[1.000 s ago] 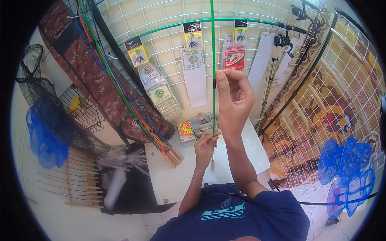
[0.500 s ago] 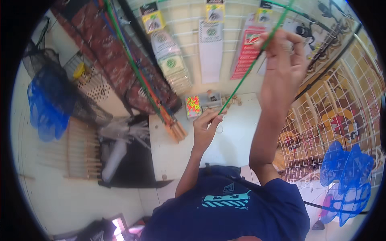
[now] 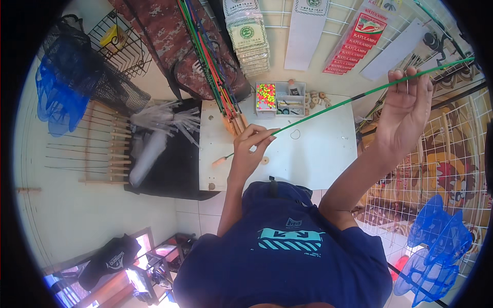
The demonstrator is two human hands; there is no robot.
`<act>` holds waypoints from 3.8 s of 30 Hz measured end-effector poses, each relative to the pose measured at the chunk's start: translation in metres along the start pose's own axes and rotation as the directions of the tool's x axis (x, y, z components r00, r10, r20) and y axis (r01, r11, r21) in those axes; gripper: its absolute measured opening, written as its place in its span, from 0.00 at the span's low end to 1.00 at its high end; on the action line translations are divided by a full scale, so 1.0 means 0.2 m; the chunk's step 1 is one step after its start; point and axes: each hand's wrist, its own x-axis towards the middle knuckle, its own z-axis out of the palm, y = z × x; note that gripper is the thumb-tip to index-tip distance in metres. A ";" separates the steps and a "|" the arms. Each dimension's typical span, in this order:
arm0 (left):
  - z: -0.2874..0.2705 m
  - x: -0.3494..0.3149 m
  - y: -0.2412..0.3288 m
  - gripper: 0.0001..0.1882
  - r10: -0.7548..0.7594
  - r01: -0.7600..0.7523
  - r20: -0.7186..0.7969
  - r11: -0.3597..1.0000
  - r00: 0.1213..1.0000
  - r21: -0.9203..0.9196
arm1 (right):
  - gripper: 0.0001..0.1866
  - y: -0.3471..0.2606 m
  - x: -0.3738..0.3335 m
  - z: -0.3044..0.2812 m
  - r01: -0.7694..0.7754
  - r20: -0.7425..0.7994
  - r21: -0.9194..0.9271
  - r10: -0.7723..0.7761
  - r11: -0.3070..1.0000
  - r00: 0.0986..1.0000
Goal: The recorder is tying fishing line and attaching components to a fishing rod tip section.
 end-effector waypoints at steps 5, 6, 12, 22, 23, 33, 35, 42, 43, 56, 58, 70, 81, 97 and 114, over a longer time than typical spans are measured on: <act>-0.08 -0.04 -0.10 0.13 -0.042 0.044 -0.026 0.998 0.999 0.047 | 0.06 0.04 -0.03 -0.10 -0.034 -0.062 0.065 0.038 0.997 0.997; -0.10 -0.05 -0.12 0.13 -0.080 0.081 -0.015 0.995 0.997 0.063 | 0.06 0.04 -0.04 -0.12 -0.042 -0.081 0.058 0.047 0.997 0.996; -0.24 -0.10 -0.22 0.12 -0.150 0.148 0.006 0.982 0.989 0.121 | 0.04 0.13 -0.11 -0.19 -0.063 -0.113 0.074 0.071 0.995 0.991; -0.27 -0.11 -0.20 0.13 -0.173 0.154 0.097 0.973 0.980 0.174 | 0.04 0.14 -0.15 -0.34 -0.115 -0.169 0.122 0.134 0.986 0.976; -0.26 -0.11 -0.18 0.13 -0.188 0.166 0.114 0.969 0.975 0.181 | 0.04 0.14 -0.14 -0.38 -0.095 -0.183 0.116 0.115 0.989 0.976; -0.21 -0.11 -0.14 0.12 -0.208 0.188 0.141 0.971 0.968 0.146 | 0.05 0.12 -0.14 -0.52 -0.044 -0.279 0.054 0.057 0.998 0.959; -0.23 -0.13 -0.17 0.12 -0.220 0.197 0.128 0.965 0.967 0.175 | 0.06 0.17 -0.17 -0.50 -0.101 -0.221 0.057 0.112 0.993 0.969; -0.31 -0.20 -0.25 0.12 -0.234 0.212 0.060 0.944 0.970 0.252 | 0.06 0.28 -0.26 -0.44 -0.157 -0.196 0.011 0.156 0.987 0.968; -0.32 -0.20 -0.24 0.12 -0.231 0.208 0.063 0.945 0.971 0.253 | 0.06 0.29 -0.28 -0.42 -0.164 -0.209 0.002 0.161 0.986 0.965; -0.27 -0.20 -0.06 0.23 -0.077 0.033 0.041 0.770 0.996 0.638 | 0.07 0.29 -0.37 -0.37 -0.180 -0.220 -0.080 0.159 0.980 0.962; -0.21 -0.10 0.15 0.21 -0.142 0.119 -0.007 0.800 0.990 0.588 | 0.07 0.28 -0.36 -0.38 -0.196 -0.208 -0.086 0.175 0.977 0.962; 0.43 0.26 0.39 0.13 0.126 -0.128 -0.025 0.978 0.992 -0.165 | 0.05 0.20 -0.40 -0.27 -0.232 -0.108 -0.123 0.220 0.965 0.970; 0.48 0.24 0.40 0.09 0.014 -0.020 -0.027 0.975 1.000 -0.222 | 0.06 0.15 -0.34 -0.33 -0.176 -0.154 -0.114 0.157 0.978 0.975; 0.47 0.27 0.33 0.10 -0.054 0.069 0.059 0.953 0.997 -0.295 | 0.06 0.15 -0.24 -0.37 -0.061 -0.251 -0.199 0.009 0.978 0.968; 0.46 0.28 0.36 0.06 -0.077 0.092 0.064 0.956 0.995 -0.278 | 0.06 0.18 -0.22 -0.44 -0.217 -0.173 -0.081 0.200 0.973 0.964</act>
